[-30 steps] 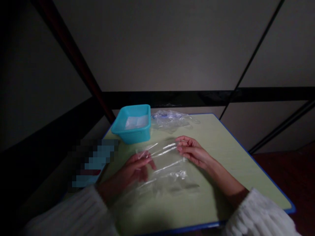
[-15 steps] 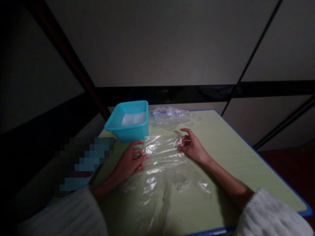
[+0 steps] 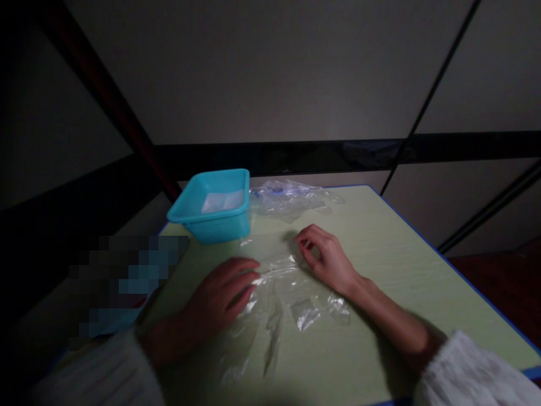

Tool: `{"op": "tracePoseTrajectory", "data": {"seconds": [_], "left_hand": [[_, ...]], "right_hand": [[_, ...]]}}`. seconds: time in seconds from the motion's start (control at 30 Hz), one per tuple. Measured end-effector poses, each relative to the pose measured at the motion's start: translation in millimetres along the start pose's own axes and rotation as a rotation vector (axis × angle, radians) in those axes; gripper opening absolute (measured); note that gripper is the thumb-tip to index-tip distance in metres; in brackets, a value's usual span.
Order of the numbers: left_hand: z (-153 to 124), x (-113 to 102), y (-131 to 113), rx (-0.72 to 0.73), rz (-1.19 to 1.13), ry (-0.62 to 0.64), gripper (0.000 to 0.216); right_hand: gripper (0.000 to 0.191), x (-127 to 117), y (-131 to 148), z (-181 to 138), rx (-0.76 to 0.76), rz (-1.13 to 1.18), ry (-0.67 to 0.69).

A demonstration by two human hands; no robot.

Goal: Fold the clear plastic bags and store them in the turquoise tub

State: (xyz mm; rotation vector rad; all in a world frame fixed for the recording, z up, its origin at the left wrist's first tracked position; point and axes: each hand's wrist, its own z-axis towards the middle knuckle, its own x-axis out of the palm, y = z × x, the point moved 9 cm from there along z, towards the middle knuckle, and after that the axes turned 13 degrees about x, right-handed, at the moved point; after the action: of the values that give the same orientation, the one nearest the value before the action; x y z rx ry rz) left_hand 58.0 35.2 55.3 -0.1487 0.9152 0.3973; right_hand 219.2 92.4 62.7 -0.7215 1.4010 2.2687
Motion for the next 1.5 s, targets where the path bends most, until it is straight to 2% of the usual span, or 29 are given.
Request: {"op": "tracePoseTrajectory", "data": {"seconds": [0.07, 0.17, 0.27, 0.33, 0.4, 0.53, 0.6, 0.67, 0.77, 0.83, 0.9, 1.03, 1.1, 1.17, 1.3, 1.4, 1.5], "left_hand": [[-1, 17, -9, 0.046, -0.125, 0.134, 0.019], [-10, 37, 1, -0.098, -0.242, 0.274, 0.035], [-19, 46, 12, -0.205, -0.314, 0.339, 0.059], [-22, 50, 15, -0.246, -0.340, 0.370, 0.073], [-24, 51, 16, -0.275, -0.356, 0.387, 0.082], [-22, 50, 14, -0.280, -0.369, 0.390, 0.089], [-21, 49, 14, -0.271, -0.372, 0.387, 0.090], [-20, 47, 13, -0.256, -0.370, 0.384, 0.090], [-19, 45, 12, -0.227, -0.357, 0.381, 0.086], [-18, 44, 11, -0.206, -0.354, 0.374, 0.085], [-18, 42, 10, -0.183, -0.359, 0.374, 0.083], [-15, 42, -1, -0.076, -0.401, 0.448, 0.078], [-12, 40, -10, 0.012, -0.442, 0.476, 0.075], [-8, 37, -19, 0.084, -0.475, 0.469, 0.074], [-1, 29, -27, 0.138, -0.496, 0.400, 0.070], [-1, 27, -24, 0.103, -0.483, 0.385, 0.063], [-5, 29, -16, 0.074, -0.428, 0.395, 0.062]], "right_hand": [[0.012, 15, 13, -4, -0.083, -0.025, 0.174], [0.018, 33, 17, -11, -0.107, -0.020, 0.397], [0.018, 42, 15, -16, -0.068, 0.010, 0.521], [0.016, 49, 11, -21, 0.011, 0.063, 0.639], [0.015, 57, 6, -31, 0.135, 0.147, 0.815], [0.021, 70, -2, -62, 0.358, 0.278, 1.171], [0.028, 71, -5, -77, 0.439, 0.319, 1.296], [0.035, 69, -6, -87, 0.510, 0.361, 1.365], [0.036, 61, -1, -87, 0.510, 0.389, 1.355], [0.030, 54, 4, -75, 0.443, 0.384, 1.258], [0.022, 46, 7, -54, 0.380, 0.410, 1.067], [0.015, 24, 6, -16, 0.279, 0.469, 0.572], [0.016, 22, 9, -11, 0.196, 0.412, 0.453], [0.023, 30, 17, -14, 0.079, 0.296, 0.441], [0.045, 58, 23, -28, -0.132, -0.011, 0.570], [0.057, 69, 10, -34, -0.175, -0.220, 0.612], [0.065, 65, -8, -32, -0.134, -0.358, 0.578]]}}
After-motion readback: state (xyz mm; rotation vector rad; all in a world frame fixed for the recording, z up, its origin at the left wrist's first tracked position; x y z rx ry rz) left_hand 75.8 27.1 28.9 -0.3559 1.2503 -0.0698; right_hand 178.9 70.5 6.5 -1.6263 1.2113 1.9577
